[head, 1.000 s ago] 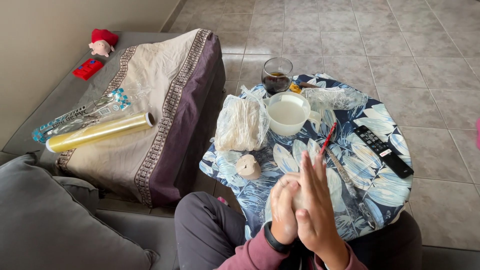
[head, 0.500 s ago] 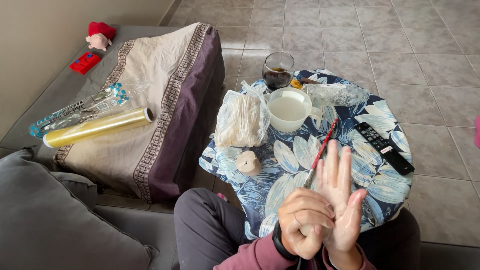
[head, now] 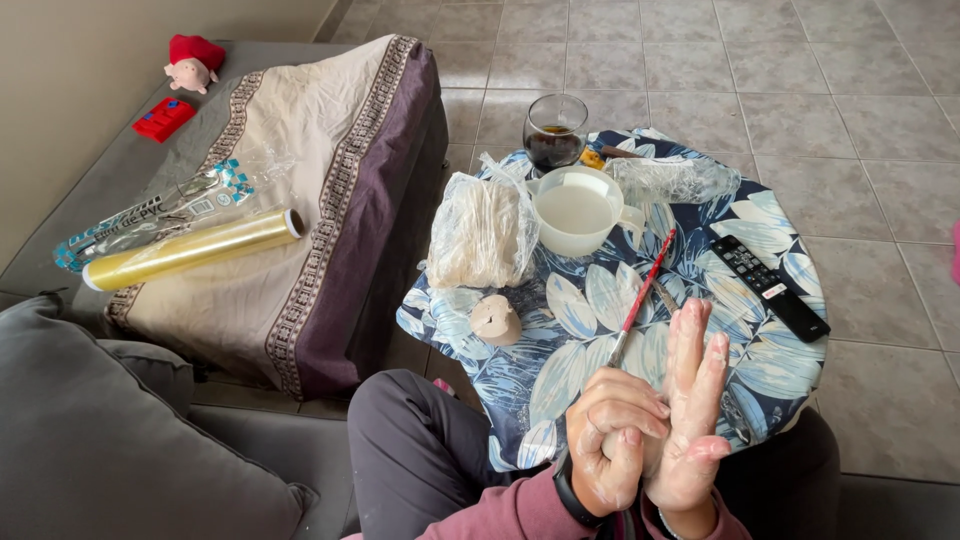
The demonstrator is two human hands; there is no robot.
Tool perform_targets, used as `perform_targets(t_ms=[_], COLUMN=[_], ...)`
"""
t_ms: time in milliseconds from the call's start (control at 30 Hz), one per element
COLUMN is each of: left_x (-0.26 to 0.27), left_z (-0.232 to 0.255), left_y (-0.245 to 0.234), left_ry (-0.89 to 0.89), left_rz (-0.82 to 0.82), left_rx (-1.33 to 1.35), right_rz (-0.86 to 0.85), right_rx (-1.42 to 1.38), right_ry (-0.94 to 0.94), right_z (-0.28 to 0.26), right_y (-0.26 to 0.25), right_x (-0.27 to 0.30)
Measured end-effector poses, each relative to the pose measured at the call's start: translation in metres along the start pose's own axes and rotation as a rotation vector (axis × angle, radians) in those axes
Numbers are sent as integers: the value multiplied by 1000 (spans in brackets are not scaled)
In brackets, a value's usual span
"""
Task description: Molding and shaping a piece of clay by hand into a cup-like form.
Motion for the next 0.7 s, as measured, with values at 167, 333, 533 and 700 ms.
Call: perform_targets(t_ms=[167, 333, 533, 700], left_x=[3, 3, -6, -7], left_z=[5, 11, 12, -9], left_y=[1, 2, 14, -2], left_ry=[41, 76, 125, -79], left_rz=[8, -10, -125, -85], left_rx=[-27, -65, -319, 1], right_rz=[-33, -103, 111, 293], right_rx=[-26, -121, -589, -1404], right_ry=[-28, -14, 306, 509], right_z=[-3, -3, 37, 65], right_y=[-2, 3, -13, -13], right_x=[0, -5, -22, -17])
Point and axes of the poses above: each hand's wrist, its own x-axis away from the middle knuckle, its own y-axis out of the palm, z = x × y, the point moved 10 cm from there along -x, towards the middle knuckle, and after that the axes turned 7 degrees about z, right-handed, at the moved point
